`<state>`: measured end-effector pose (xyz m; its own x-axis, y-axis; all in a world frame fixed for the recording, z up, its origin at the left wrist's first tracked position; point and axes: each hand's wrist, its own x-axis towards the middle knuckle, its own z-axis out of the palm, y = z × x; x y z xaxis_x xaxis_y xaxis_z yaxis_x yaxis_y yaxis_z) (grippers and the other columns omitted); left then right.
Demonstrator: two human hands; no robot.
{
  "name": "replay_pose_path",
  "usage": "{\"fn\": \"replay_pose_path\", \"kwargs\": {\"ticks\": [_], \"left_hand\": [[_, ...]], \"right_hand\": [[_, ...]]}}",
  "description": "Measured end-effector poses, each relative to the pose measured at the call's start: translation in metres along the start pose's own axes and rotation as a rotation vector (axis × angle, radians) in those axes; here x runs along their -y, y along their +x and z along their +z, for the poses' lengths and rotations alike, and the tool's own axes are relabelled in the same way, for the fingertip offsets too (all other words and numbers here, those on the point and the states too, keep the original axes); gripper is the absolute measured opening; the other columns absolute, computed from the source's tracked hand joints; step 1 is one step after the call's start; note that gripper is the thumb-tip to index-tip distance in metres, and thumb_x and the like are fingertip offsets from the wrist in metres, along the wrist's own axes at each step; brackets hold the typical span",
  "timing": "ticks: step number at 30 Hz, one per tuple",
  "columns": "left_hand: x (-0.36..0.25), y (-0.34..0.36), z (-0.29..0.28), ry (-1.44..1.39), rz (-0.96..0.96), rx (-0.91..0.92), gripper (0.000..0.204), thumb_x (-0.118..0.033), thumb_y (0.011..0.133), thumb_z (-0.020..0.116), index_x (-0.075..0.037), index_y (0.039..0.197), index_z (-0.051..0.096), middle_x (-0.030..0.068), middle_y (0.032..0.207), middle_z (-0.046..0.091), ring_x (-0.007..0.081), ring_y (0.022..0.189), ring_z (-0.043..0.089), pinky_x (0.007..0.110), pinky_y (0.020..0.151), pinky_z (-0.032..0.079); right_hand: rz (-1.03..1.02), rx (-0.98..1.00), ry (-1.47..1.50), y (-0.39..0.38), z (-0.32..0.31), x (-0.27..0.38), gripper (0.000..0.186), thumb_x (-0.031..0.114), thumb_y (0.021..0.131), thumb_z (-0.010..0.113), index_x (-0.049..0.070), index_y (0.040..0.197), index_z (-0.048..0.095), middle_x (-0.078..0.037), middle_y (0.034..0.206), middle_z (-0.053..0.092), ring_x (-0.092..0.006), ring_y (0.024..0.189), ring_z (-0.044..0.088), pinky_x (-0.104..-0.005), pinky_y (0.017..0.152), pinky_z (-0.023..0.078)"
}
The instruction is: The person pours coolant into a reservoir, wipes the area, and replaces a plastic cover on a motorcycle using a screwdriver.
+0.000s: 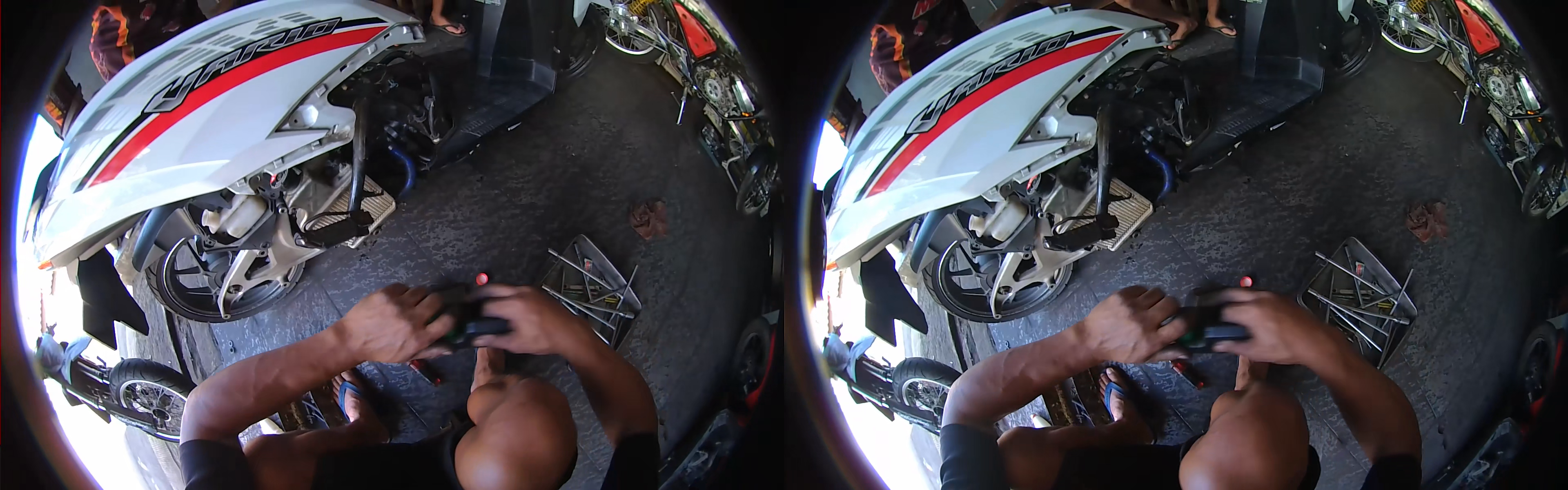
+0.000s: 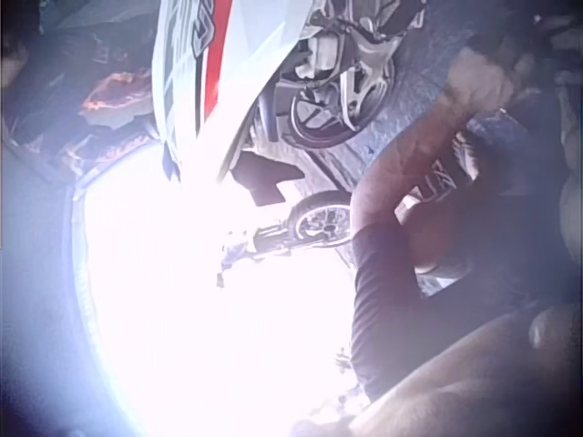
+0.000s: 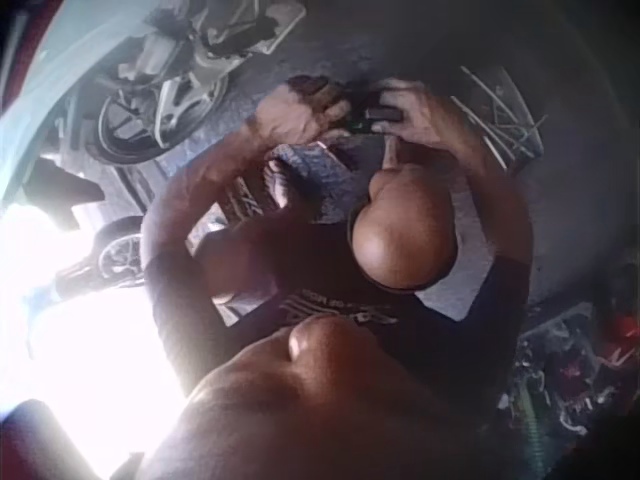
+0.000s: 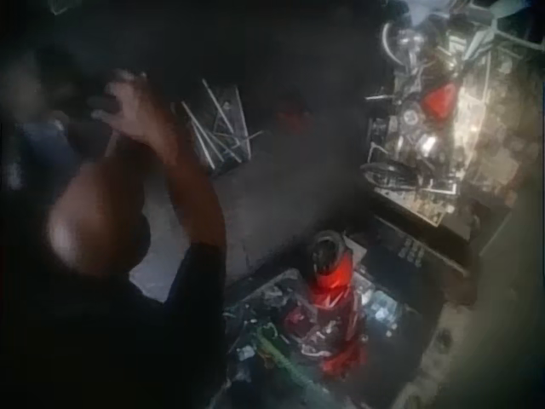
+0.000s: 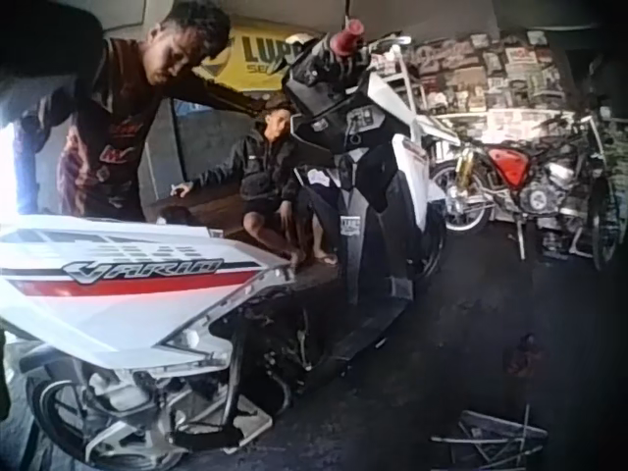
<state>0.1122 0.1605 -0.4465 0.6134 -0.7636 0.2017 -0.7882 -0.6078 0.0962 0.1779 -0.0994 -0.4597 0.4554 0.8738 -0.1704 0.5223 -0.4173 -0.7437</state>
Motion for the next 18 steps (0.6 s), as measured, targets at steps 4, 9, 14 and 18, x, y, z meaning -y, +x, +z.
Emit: {"fn": "replay_pose_path", "kwargs": {"ticks": [4,9,14,18], "left_hand": [[0.009,-0.051,0.001,-0.004,-0.087,0.082,0.027,-0.034,0.087,0.069,-0.008,0.093,0.061,0.0064,0.076,0.061,0.0244,0.063,0.065,0.035,0.055,0.054],[0.002,-0.081,0.023,0.044,-0.538,0.061,0.024,-0.030,0.090,0.067,-0.007,0.088,0.059,0.0119,0.064,0.064,0.0309,0.052,0.066,0.041,0.047,0.053],[0.002,-0.052,0.038,0.003,-1.065,0.223,0.040,-0.042,0.098,0.057,-0.003,0.090,0.057,0.0241,0.067,0.067,0.0391,0.061,0.070,0.049,0.052,0.055],[0.010,-0.044,0.033,0.009,-0.882,0.251,0.042,-0.046,0.095,0.061,-0.004,0.093,0.058,0.0177,0.071,0.067,0.0357,0.063,0.069,0.044,0.056,0.055]], "right_hand": [[-0.095,0.070,0.001,0.056,0.034,0.017,0.039,0.035,0.084,0.078,0.000,0.101,0.072,-0.017,0.115,0.067,-0.0360,0.096,0.069,-0.0435,0.086,0.055],[-0.053,-0.136,-0.018,0.079,0.084,0.033,0.035,0.036,0.087,0.072,0.001,0.090,0.070,-0.017,0.098,0.068,-0.0354,0.087,0.070,-0.0465,0.078,0.057],[0.051,-0.222,-0.089,0.087,0.099,0.029,0.037,0.036,0.087,0.072,-0.001,0.091,0.070,-0.015,0.098,0.067,-0.0338,0.085,0.070,-0.0457,0.074,0.056],[0.062,-0.257,-0.109,0.083,0.091,0.020,0.034,0.034,0.086,0.073,0.000,0.090,0.070,-0.014,0.098,0.067,-0.0331,0.085,0.070,-0.0453,0.073,0.056]]}}
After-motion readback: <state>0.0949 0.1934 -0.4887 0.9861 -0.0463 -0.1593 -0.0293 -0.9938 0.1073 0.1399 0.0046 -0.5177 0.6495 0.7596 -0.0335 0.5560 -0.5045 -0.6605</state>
